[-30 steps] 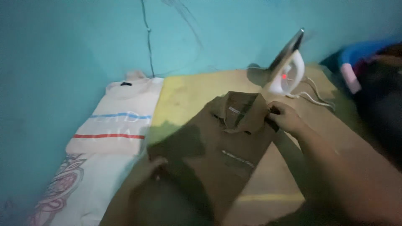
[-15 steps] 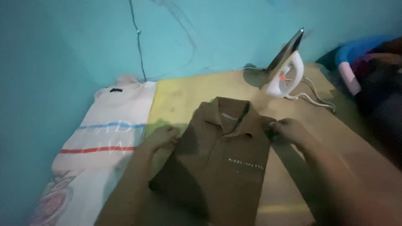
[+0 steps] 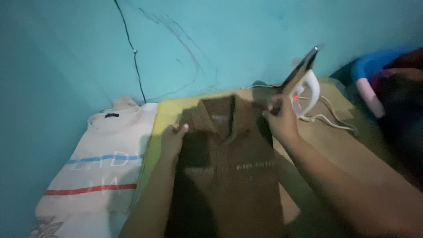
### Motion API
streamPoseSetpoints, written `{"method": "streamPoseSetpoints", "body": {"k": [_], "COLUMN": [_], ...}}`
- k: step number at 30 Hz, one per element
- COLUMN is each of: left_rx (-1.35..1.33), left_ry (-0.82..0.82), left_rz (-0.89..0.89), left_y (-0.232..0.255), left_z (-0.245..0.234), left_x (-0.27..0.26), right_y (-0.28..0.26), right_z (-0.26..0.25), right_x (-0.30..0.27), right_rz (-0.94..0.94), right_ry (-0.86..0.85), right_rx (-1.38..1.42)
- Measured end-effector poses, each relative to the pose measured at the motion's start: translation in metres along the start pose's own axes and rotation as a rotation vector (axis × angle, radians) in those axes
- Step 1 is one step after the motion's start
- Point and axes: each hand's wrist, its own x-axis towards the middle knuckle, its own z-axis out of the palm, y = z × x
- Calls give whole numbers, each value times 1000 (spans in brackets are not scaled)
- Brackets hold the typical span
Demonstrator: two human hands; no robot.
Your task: Ironing and then folding a brown polo shirt on a flat bed surface.
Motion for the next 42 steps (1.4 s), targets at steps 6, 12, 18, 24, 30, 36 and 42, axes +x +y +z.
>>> {"method": "streamPoseSetpoints", "body": {"k": [6, 12, 18, 24, 30, 36, 42], "left_rx": [603, 348, 532, 508, 13, 33, 56], "left_ry": [267, 102, 98, 89, -20, -94, -253], "left_rz": [636, 86, -20, 26, 76, 246, 203], "left_y": [-84, -23, 7, 3, 8, 1, 24], "left_z": [19, 35, 41, 52, 69, 73, 62], "left_x": [101, 71, 75, 92, 96, 91, 77], "right_y": [45, 6, 34, -5, 50, -20, 0], "right_z": [68, 63, 115, 110, 143, 127, 148], "right_x": [67, 12, 12, 33, 57, 27, -4], "right_rz": [19, -184, -323, 218, 188, 300, -137], "right_ry": [-80, -195, -183, -318, -421, -544, -392], "right_rx": [-273, -565, -305, -384, -187, -358, -586]}}
